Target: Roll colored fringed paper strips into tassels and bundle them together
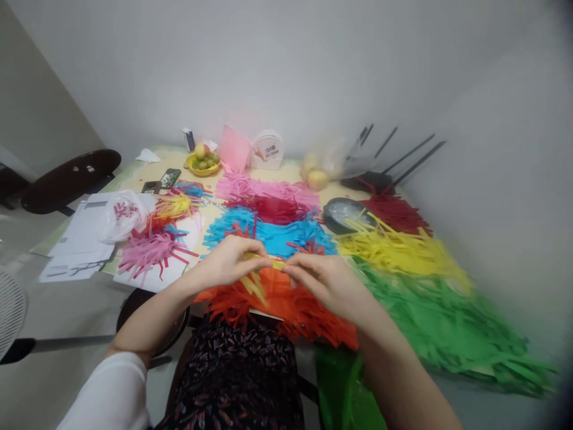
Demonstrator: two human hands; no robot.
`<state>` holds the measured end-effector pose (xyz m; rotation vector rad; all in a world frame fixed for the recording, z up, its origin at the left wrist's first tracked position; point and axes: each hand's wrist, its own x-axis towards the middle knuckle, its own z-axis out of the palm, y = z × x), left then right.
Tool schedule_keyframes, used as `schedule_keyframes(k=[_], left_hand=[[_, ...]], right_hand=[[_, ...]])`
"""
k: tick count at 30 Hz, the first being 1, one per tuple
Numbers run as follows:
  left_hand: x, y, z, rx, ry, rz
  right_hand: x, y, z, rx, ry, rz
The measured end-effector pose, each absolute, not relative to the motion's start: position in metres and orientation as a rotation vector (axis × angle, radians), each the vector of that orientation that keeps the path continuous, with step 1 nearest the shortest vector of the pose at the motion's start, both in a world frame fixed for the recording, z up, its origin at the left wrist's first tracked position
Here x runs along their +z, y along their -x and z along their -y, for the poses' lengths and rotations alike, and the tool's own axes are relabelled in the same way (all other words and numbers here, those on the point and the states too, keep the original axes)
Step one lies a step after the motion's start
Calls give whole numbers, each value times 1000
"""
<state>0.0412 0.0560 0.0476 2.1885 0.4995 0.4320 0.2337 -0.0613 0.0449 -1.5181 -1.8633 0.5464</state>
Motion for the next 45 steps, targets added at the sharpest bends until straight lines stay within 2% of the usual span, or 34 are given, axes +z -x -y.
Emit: schedule_keyframes(k=[10, 18, 22, 28, 31, 36, 41, 45], left_hand=[[38, -35, -57, 576, -1653, -481], [26, -35, -54, 644, -1425, -384], [19, -35, -54, 689, -1354, -351], [47, -20, -60, 621, -1983, -250], [62, -22, -57, 549, -2282, -178], [59, -32, -54, 401, -2453, -103], [53, -30, -52, 539, -2575, -212], [47, -29, -49, 632, -2318, -350]], right_hand=[[19, -230, 63, 792, 1292, 1196], [0, -227, 59, 825, 1041, 1087], [3, -223, 62, 727, 1053, 1147], [26, -222, 71, 244, 1052, 1627], [33, -224, 72, 121, 961, 1812], [34, -226, 74, 108, 963, 1851], [29, -226, 77, 264, 1065, 1713], [25, -226, 80, 364, 1185, 1568]])
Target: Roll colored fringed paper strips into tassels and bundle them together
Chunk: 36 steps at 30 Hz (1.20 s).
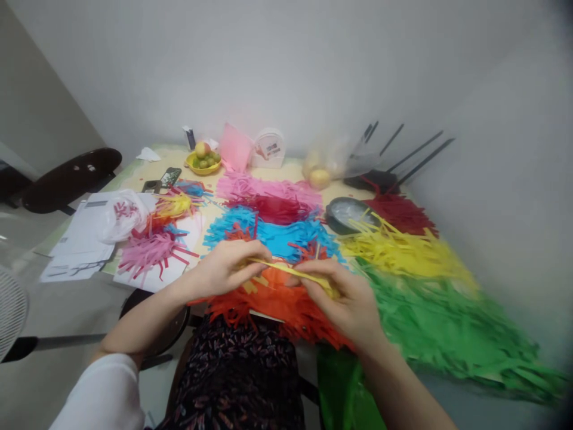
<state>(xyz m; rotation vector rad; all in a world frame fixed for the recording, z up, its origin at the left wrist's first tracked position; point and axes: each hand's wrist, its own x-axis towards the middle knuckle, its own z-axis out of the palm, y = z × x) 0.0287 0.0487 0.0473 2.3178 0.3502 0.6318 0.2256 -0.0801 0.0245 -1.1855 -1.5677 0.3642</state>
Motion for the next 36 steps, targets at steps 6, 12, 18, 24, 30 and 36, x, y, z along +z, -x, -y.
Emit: schedule_keyframes(k=[6, 12, 18, 24, 30, 36], left_hand=[[37, -28, -45, 587, -1661, -477], [37, -28, -43, 726, -1650, -472], [35, -29, -39, 819, -1689, -382], [38, -28, -34, 862, -1855, -352], [33, -28, -31, 945, -1986, -353], [30, -30, -34, 939, -2359, -415]], right_hand=[[17, -228, 80, 376, 1176, 1442], [19, -227, 77, 404, 1120, 1444], [27, -222, 78, 440, 1115, 1419], [27, -217, 80, 393, 1163, 1422], [23, -212, 81, 244, 1242, 1409], [20, -212, 79, -18, 1231, 1586]])
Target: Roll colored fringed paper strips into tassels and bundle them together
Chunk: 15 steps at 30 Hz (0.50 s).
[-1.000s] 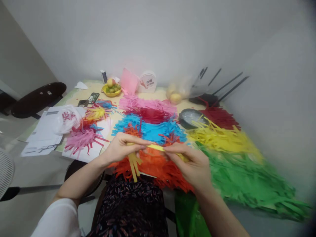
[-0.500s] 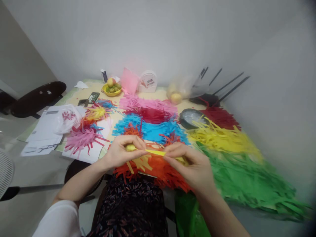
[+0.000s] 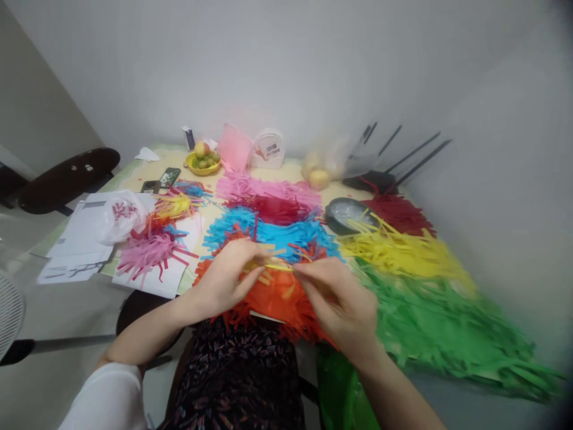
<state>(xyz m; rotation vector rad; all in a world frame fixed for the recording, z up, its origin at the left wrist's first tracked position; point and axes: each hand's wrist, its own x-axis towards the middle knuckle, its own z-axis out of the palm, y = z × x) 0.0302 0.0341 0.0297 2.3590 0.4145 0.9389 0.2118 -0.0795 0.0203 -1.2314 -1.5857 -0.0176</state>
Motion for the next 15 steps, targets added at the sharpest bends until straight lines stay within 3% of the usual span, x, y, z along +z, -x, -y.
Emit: schedule_keyframes(k=[3, 6, 10, 15], left_hand=[[31, -32, -42, 867, -2596, -372], [30, -32, -50, 995, -2739, -354], [24, -26, -58, 1133, -2821, -209], [13, -18, -63, 1200, -2805, -34]], right_hand=[[21, -215, 81, -141, 1151, 1761], [31, -223, 81, -18, 1173, 1854], [44, -231, 69, 522, 1356, 1673], [35, -221, 46, 1289, 1192, 1403]])
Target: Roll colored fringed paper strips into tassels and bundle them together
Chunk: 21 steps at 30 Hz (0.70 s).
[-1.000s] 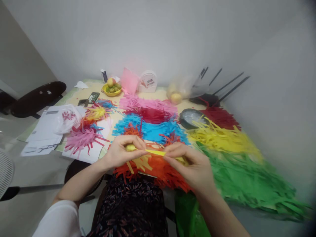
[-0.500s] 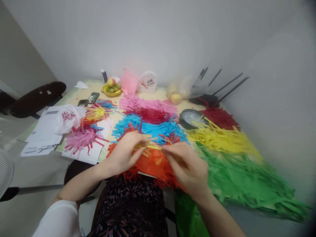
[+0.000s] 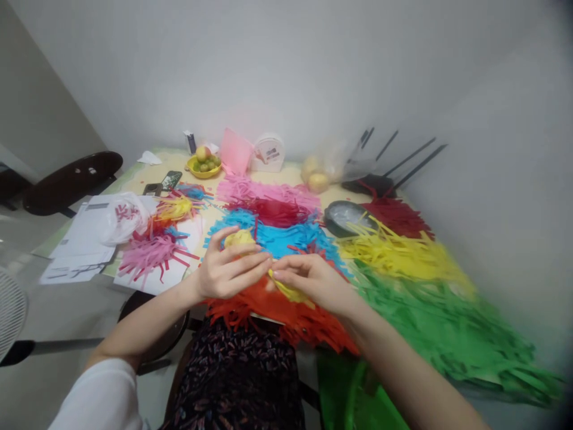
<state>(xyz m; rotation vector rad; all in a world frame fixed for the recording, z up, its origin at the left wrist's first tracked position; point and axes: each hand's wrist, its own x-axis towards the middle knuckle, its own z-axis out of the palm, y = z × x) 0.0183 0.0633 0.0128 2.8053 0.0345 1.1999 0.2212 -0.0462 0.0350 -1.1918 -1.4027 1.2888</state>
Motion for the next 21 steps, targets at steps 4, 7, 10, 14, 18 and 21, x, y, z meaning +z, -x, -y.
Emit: schedule_keyframes(k=[4, 7, 10, 14, 18, 21], left_hand=[[6, -18, -63, 1296, -2742, -89], [2, -28, -56, 1424, -2592, -277], [-3, -46, -45, 1500, -2218, -413], [0, -65, -42, 1357, -1766, -560], [7, -76, -51, 1110, -1508, -613], [5, -86, -58, 1042, -1391, -618]], right_hand=[[27, -209, 46, 1412, 1117, 1200], [25, -202, 47, 1288, 1080, 1171], [23, -197, 42, 1128, 1043, 1147], [21, -199, 26, 943, 1029, 1142], [19, -207, 11, 864, 1030, 1110], [14, -208, 4, 761, 1060, 1081]])
